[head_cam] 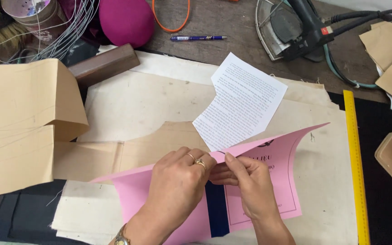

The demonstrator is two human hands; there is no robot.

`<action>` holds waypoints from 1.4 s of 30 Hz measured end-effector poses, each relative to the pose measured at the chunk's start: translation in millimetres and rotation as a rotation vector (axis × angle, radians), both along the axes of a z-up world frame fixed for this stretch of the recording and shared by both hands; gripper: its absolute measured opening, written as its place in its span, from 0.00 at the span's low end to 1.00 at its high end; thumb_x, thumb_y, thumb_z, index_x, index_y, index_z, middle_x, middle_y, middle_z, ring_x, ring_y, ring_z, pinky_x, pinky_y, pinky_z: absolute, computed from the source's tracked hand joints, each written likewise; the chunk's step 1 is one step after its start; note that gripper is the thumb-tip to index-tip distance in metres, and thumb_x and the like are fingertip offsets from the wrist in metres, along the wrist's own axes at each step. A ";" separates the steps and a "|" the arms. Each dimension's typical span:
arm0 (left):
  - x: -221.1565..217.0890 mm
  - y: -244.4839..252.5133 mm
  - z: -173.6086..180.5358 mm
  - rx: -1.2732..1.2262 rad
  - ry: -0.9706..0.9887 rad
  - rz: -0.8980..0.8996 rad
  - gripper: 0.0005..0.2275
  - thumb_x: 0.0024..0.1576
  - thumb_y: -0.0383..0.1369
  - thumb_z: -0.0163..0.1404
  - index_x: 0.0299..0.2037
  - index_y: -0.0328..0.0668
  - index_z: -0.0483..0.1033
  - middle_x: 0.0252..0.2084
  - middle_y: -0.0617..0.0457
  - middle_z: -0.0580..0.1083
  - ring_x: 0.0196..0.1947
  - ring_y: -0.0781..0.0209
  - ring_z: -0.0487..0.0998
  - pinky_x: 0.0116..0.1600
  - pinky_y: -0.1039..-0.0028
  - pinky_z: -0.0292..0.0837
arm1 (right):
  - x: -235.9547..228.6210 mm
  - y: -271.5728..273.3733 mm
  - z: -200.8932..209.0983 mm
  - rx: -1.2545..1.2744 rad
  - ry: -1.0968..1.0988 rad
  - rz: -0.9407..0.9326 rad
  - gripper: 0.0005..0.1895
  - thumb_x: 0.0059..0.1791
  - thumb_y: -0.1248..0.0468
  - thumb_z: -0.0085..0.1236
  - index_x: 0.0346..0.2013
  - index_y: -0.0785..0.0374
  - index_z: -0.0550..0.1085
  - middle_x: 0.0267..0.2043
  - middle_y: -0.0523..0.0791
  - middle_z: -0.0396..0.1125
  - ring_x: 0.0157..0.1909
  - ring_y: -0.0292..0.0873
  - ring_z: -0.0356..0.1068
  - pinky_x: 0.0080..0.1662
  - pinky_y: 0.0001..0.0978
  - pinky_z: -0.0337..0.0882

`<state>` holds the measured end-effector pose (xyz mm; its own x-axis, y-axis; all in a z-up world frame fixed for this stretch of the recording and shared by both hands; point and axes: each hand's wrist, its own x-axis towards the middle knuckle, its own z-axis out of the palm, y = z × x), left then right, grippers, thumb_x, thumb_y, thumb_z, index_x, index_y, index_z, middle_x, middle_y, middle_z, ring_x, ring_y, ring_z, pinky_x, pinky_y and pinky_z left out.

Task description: The person marks a pattern on a piece of fabric using a pen and a ruler. They then handle a printed document and a pink folder, organizing them on the workspace.

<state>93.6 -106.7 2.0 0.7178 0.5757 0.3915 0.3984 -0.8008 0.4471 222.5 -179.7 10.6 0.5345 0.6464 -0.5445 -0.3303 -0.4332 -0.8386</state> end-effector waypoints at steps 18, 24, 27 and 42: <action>-10.8 -30.3 -3.3 -0.053 0.073 -0.018 0.08 0.48 0.19 0.45 0.27 0.46 0.68 0.24 0.57 0.66 0.23 0.56 0.64 0.20 0.65 0.59 | -0.9 -52.6 -35.4 0.230 -0.344 0.177 0.19 0.52 0.60 0.48 0.17 0.61 0.63 0.20 0.37 0.51 0.26 0.33 0.50 0.30 0.26 0.55; -12.5 -25.5 4.4 -0.193 0.179 -0.032 0.08 0.50 0.24 0.45 0.34 0.51 0.73 0.27 0.57 0.70 0.27 0.54 0.71 0.21 0.61 0.66 | -9.5 -48.4 -8.8 0.245 -0.432 0.200 0.10 0.47 0.63 0.52 0.30 0.67 0.78 0.31 0.45 0.78 0.36 0.37 0.78 0.43 0.24 0.76; -12.4 -24.0 10.0 -0.258 0.229 -0.034 0.09 0.51 0.25 0.44 0.37 0.52 0.73 0.28 0.58 0.70 0.28 0.53 0.72 0.20 0.59 0.67 | -11.4 -47.3 -3.3 0.305 -0.420 0.213 0.08 0.47 0.66 0.53 0.30 0.68 0.78 0.31 0.47 0.77 0.36 0.39 0.78 0.43 0.25 0.77; -9.7 -28.9 11.6 -0.216 0.198 -0.029 0.09 0.49 0.24 0.46 0.35 0.53 0.75 0.27 0.58 0.69 0.27 0.55 0.72 0.20 0.60 0.66 | -13.2 -48.5 -1.2 0.238 -0.587 0.207 0.04 0.44 0.67 0.57 0.27 0.65 0.78 0.26 0.40 0.75 0.31 0.32 0.72 0.41 0.21 0.76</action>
<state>83.9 -135.5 13.6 0.7854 0.6086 0.1130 0.4730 -0.7079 0.5246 209.3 -228.2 9.4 0.5509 0.8340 -0.0304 0.2803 -0.2192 -0.9345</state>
